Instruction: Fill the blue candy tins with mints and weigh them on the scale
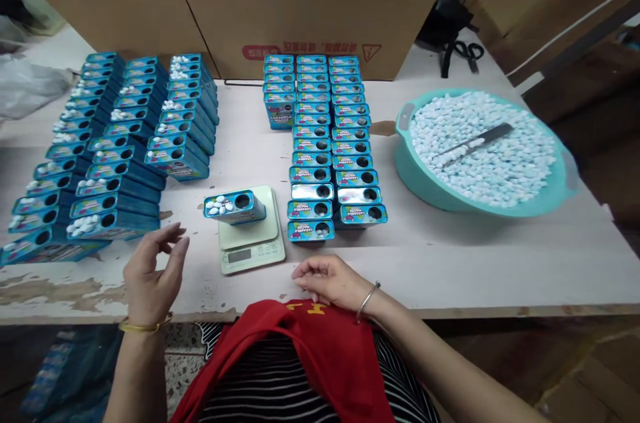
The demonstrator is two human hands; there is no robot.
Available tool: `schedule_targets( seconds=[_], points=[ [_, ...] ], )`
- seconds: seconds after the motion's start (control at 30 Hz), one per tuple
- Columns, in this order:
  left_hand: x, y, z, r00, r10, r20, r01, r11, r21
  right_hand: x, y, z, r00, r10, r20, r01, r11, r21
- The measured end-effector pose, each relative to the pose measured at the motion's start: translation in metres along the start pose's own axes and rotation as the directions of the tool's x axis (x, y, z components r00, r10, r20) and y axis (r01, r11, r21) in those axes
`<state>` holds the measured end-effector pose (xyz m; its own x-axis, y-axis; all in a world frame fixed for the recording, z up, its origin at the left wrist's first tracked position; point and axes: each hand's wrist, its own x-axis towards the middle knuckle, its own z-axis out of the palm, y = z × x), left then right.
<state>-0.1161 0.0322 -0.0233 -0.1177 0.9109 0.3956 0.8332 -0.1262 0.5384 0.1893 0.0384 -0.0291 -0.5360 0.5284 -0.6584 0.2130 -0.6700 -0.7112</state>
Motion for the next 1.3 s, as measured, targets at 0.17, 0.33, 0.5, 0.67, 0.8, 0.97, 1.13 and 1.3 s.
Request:
schedule_targets(
  seconds=[0.17, 0.33, 0.5, 0.67, 0.8, 0.97, 1.13, 1.3],
  points=[
    [0.022, 0.021, 0.002, 0.966, 0.260, 0.015, -0.259, 0.956, 0.138, 0.013, 0.033, -0.007, 0.997, 0.018, -0.077, -0.012, 0.997, 0.070],
    [0.030, 0.033, 0.014, 0.922, 0.354, 0.158, -0.384, 0.892, 0.238, 0.016, 0.034, -0.010, 0.998, 0.014, -0.061, -0.008, 0.995, 0.099],
    [0.030, 0.044, 0.026, 0.917, 0.344, 0.201, -0.385, 0.894, 0.229, 0.017, 0.036, -0.012, 0.999, 0.009, -0.043, -0.003, 0.992, 0.129],
    [0.035, 0.052, 0.034, 0.902, 0.354, 0.247, -0.408, 0.886, 0.220, 0.017, 0.035, -0.014, 0.999, 0.010, -0.032, -0.006, 0.990, 0.144],
    [0.036, 0.052, 0.036, 0.915, 0.345, 0.208, -0.388, 0.893, 0.228, 0.017, 0.037, -0.016, 1.000, 0.005, -0.030, -0.001, 0.988, 0.152],
    [0.035, 0.053, 0.033, 0.927, 0.341, 0.158, -0.368, 0.908, 0.198, 0.018, 0.038, -0.017, 1.000, 0.004, -0.018, -0.001, 0.987, 0.162],
    [0.039, 0.053, 0.024, 0.954, 0.298, 0.040, -0.301, 0.942, 0.148, 0.019, 0.037, -0.017, 1.000, 0.005, -0.005, -0.005, 0.986, 0.164],
    [0.039, 0.045, 0.011, 0.975, 0.211, -0.065, -0.201, 0.971, 0.132, 0.018, 0.037, -0.017, 1.000, 0.004, -0.009, -0.003, 0.986, 0.166]
  ],
)
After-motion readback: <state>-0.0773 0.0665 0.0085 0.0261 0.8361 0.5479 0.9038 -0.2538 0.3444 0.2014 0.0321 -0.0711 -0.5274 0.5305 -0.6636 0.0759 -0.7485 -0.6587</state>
